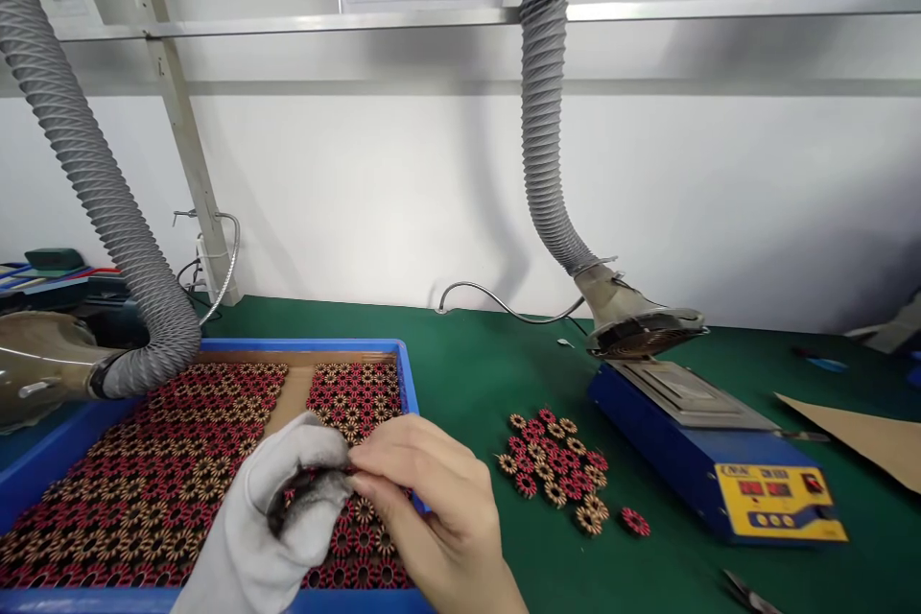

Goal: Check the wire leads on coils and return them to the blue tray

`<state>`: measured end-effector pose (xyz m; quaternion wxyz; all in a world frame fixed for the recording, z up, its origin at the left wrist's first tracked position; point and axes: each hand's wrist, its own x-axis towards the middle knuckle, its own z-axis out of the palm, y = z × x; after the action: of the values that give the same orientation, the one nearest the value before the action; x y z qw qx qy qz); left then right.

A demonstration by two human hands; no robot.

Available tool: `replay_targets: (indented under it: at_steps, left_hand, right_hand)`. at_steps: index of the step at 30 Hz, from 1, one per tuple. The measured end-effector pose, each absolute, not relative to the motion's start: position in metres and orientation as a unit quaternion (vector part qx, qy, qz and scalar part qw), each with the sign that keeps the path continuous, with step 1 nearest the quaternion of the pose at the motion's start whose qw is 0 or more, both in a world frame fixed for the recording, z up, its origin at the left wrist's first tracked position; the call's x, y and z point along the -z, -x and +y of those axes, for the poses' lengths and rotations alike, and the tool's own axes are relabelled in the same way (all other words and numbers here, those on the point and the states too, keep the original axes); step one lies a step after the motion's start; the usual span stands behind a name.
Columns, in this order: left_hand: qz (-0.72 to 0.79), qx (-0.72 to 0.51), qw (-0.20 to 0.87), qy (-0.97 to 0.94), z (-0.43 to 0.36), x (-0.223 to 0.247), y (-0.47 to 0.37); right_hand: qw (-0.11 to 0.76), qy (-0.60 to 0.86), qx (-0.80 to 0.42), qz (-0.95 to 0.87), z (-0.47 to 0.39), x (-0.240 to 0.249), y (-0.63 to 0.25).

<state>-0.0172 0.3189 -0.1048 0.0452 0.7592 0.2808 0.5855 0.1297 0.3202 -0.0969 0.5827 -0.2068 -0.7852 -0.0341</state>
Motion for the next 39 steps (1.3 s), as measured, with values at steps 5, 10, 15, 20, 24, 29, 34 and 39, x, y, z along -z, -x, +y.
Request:
replay_targets:
  at_steps: [5,10,15,20,24,29,34,39]
  left_hand:
    - [0.299,-0.564,-0.048,-0.768,0.317,0.105,0.015]
    - [0.329,-0.483,-0.251,-0.772,0.313,0.103,0.017]
    - [0.322,-0.525,-0.161,-0.771,0.315,0.102,0.018]
    - [0.249,-0.596,0.052,-0.762,0.321,0.106,0.015]
    - [0.212,-0.615,0.153,-0.744,0.323,0.107,0.012]
    - [0.284,-0.564,-0.032,-0.775,0.318,0.104,0.01]
    - [0.306,-0.504,-0.187,-0.786,0.316,0.111,0.016]
    - [0.259,-0.564,0.011,-0.784,0.32,0.115,0.017]
  right_hand:
    - [0.559,0.2,0.076,-0.801,0.318,0.096,-0.135]
    - [0.51,0.34,-0.305,-0.729,0.314,0.1,-0.131]
    - [0.46,0.228,-0.646,-0.565,0.32,0.105,-0.132]
    - [0.555,0.274,-0.196,-0.761,0.32,0.102,-0.138]
    - [0.555,0.205,-0.06,-0.804,0.32,0.098,-0.137]
    - [0.564,0.263,0.061,-0.78,0.314,0.099,-0.131]
    - [0.442,0.305,-0.609,-0.584,0.314,0.103,-0.131]
    - [0.58,0.256,-0.336,-0.696,0.319,0.102,-0.138]
